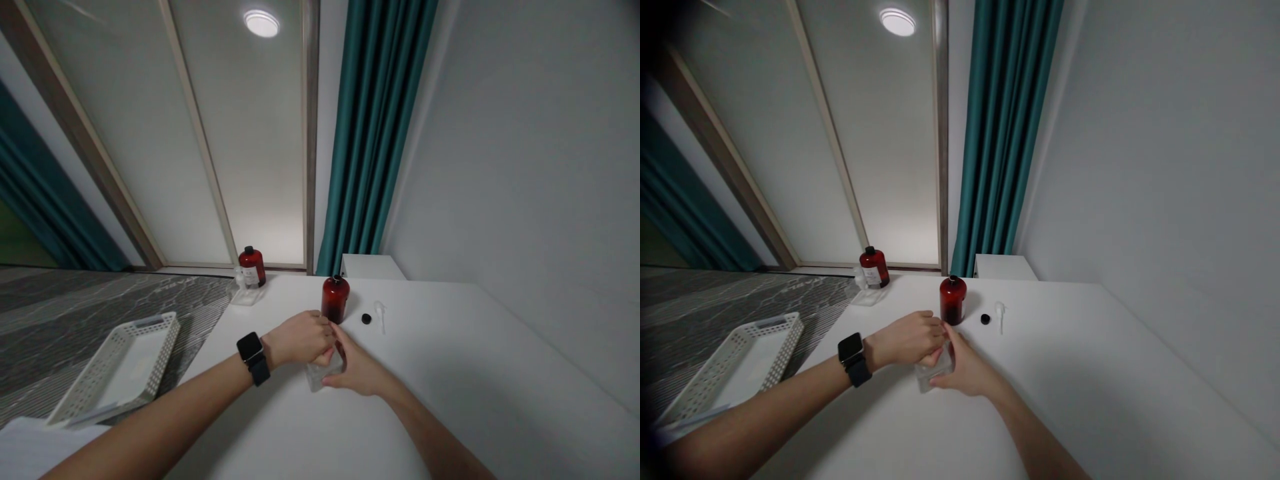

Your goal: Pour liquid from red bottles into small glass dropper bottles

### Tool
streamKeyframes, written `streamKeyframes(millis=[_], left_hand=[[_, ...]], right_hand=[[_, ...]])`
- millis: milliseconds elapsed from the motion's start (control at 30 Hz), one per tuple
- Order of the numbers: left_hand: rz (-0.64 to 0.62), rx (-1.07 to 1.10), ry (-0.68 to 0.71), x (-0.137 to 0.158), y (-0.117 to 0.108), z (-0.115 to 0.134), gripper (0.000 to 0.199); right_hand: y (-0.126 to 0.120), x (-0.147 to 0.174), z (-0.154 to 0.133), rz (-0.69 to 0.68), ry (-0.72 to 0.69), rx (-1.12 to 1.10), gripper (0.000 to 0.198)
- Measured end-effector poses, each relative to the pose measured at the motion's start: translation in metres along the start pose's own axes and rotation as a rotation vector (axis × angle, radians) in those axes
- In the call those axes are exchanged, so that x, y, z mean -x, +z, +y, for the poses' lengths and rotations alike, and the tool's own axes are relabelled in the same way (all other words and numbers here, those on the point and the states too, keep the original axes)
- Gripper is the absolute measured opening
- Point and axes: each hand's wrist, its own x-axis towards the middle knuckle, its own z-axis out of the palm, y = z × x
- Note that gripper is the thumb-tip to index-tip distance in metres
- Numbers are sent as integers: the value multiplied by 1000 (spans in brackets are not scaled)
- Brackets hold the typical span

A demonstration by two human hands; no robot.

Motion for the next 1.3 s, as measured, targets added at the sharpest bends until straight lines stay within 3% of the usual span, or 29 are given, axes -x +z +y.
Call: streamKeyframes(millis=[200,300,500,700,833,1000,1133,1300], left_hand=[[-3,-104,-139,3,-1,1,30],[2,-116,-131,4,0,2,30],[1,-116,-111,4,-1,8,25],[-36,-72,-313,1,-6,15,28],[-31,70,-372,7,-5,5,37],[137,368,-466,24,2,-11,32],[283,661,-563,37,17,-9,32],[492,749,-616,44,42,2,30]], right_hand=[[17,5,-12,138,197,136,116],[17,6,-19,139,155,174,107],[13,8,-27,159,64,286,62],[17,11,-27,241,48,360,58],[18,12,-26,253,63,385,60],[11,13,-26,185,76,369,60],[4,14,-23,138,61,323,72],[-1,16,-18,103,54,328,81]])
